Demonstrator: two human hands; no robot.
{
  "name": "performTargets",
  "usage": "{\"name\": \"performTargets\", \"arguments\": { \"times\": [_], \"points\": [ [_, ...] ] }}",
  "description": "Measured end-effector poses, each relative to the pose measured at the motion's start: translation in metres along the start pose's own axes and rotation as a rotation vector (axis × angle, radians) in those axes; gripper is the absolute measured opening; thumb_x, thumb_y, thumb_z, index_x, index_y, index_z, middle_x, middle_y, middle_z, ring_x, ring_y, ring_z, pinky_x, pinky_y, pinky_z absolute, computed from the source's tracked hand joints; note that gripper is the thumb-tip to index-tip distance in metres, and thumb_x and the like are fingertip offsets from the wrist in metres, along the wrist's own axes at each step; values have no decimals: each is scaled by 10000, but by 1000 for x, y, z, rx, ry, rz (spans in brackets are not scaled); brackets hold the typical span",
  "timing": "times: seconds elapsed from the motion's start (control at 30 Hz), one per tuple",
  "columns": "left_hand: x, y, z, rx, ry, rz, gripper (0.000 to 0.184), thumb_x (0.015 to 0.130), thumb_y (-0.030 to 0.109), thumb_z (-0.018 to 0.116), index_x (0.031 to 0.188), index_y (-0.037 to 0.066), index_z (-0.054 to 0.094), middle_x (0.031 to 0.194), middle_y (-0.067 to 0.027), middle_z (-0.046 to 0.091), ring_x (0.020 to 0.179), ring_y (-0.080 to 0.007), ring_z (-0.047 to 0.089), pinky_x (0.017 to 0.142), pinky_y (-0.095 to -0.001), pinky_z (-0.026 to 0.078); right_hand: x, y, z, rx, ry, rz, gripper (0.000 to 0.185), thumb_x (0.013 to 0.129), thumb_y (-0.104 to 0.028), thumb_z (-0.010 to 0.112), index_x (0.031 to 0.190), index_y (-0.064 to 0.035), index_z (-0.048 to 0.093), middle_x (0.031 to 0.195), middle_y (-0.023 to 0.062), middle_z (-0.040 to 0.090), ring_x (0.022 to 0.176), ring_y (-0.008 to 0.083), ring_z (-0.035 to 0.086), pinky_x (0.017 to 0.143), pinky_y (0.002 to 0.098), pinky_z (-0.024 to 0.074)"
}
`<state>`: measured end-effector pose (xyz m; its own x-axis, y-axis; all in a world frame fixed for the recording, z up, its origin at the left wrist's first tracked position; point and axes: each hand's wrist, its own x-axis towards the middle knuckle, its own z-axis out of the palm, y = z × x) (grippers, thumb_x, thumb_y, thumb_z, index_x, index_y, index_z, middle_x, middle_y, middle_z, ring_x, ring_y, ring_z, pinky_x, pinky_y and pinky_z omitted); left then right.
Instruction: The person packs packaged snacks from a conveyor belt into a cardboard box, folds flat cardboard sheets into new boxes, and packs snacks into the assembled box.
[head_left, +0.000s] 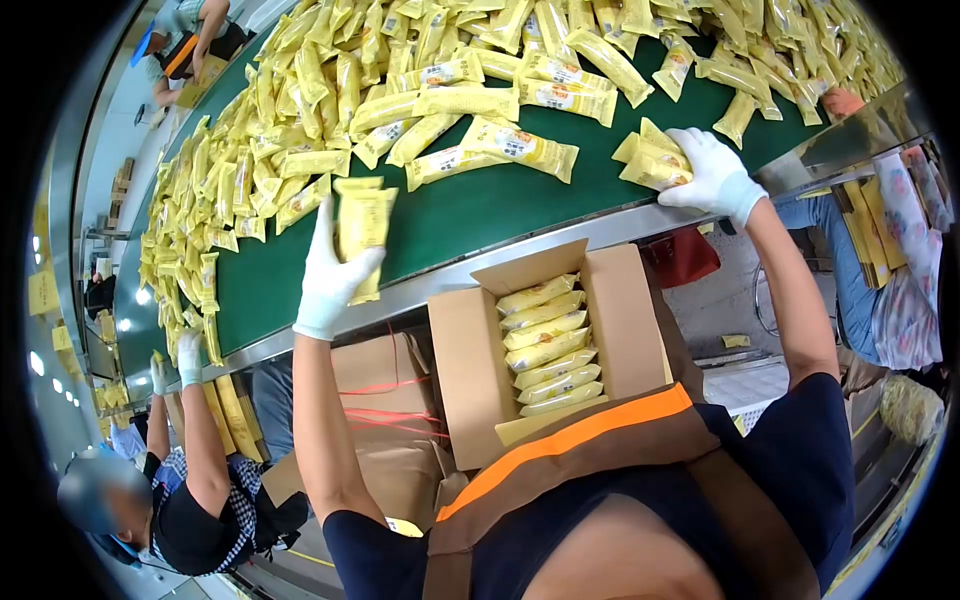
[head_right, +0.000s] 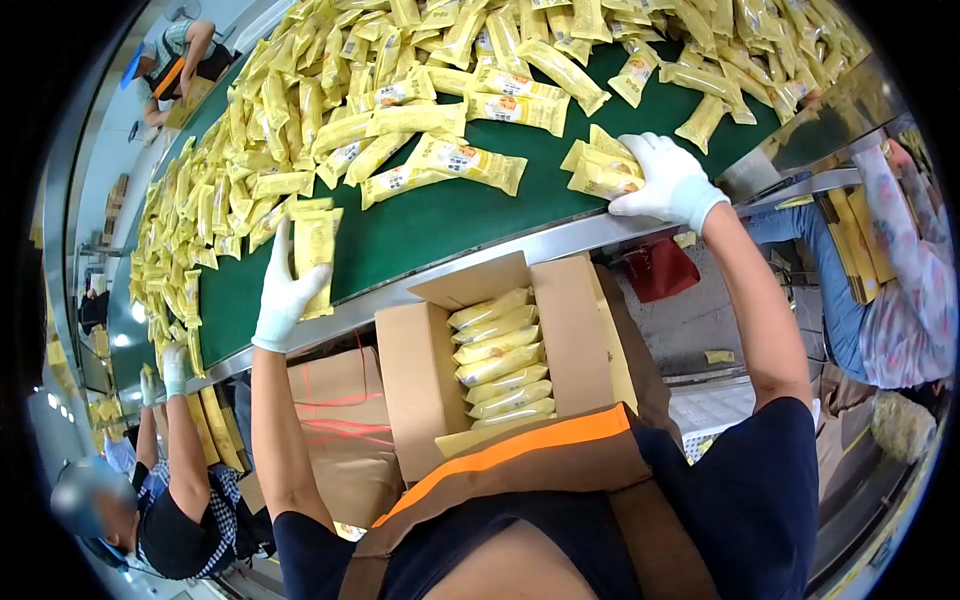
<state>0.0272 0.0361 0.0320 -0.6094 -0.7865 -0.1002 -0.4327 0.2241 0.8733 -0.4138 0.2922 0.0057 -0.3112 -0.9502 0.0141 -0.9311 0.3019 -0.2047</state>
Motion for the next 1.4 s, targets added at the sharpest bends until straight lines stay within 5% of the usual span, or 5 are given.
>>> {"name": "performTargets", "arguments": {
  "times": [0.23, 0.43, 0.77, 0.97, 1.4],
  "points": [
    [81, 63, 87, 859, -165, 430, 1053, 598, 523, 724, 1504, 157, 333, 1302, -207, 542, 1229, -352, 515, 1181, -566, 74, 19, -14, -24, 104, -237, 99, 862, 641, -503, 766, 1281, 9, 500, 1201, 241, 583, 1100, 370, 586, 958, 388, 463],
    [69, 38, 84, 749, -218, 428, 1002, 601, 464, 761, 1467, 113, 397, 1241, -189, 552, 1176, -386, 515, 1078, -434, 365, 47, -75, -51, 1062, -502, -25, 965, 704, -564, 762, 1340, 83, 432, 1260, 176, 587, 1143, 226, 567, 970, 304, 455],
    [46, 34, 95, 874, -135, 569, 810, 593, 426, 777, 1279, 50, 567, 1157, -174, 566, 1112, -369, 534, 961, -417, 465, 75, -114, -8, 509, -612, -167, 897, 613, -682, 717, 1246, -70, 550, 1160, 192, 637, 1055, 329, 630, 906, 384, 496],
    [49, 28, 94, 826, -102, 530, 966, 567, 469, 778, 1421, 121, 490, 1375, -207, 478, 1242, -391, 478, 1058, -428, 405, 13, -48, -25, -226, -42, -266, 796, 611, -542, 750, 1221, -65, 564, 1147, 158, 563, 1093, 322, 544, 944, 426, 431],
    [39, 44, 106, 946, -214, 321, 1059, 592, 461, 777, 1525, 273, 312, 1238, -225, 533, 1121, -404, 577, 927, -414, 516, 12, -51, -27, 271, -153, -114, 962, 710, -454, 712, 1506, -95, 309, 1226, 257, 576, 1053, 379, 617, 930, 392, 487]
  ]
}}
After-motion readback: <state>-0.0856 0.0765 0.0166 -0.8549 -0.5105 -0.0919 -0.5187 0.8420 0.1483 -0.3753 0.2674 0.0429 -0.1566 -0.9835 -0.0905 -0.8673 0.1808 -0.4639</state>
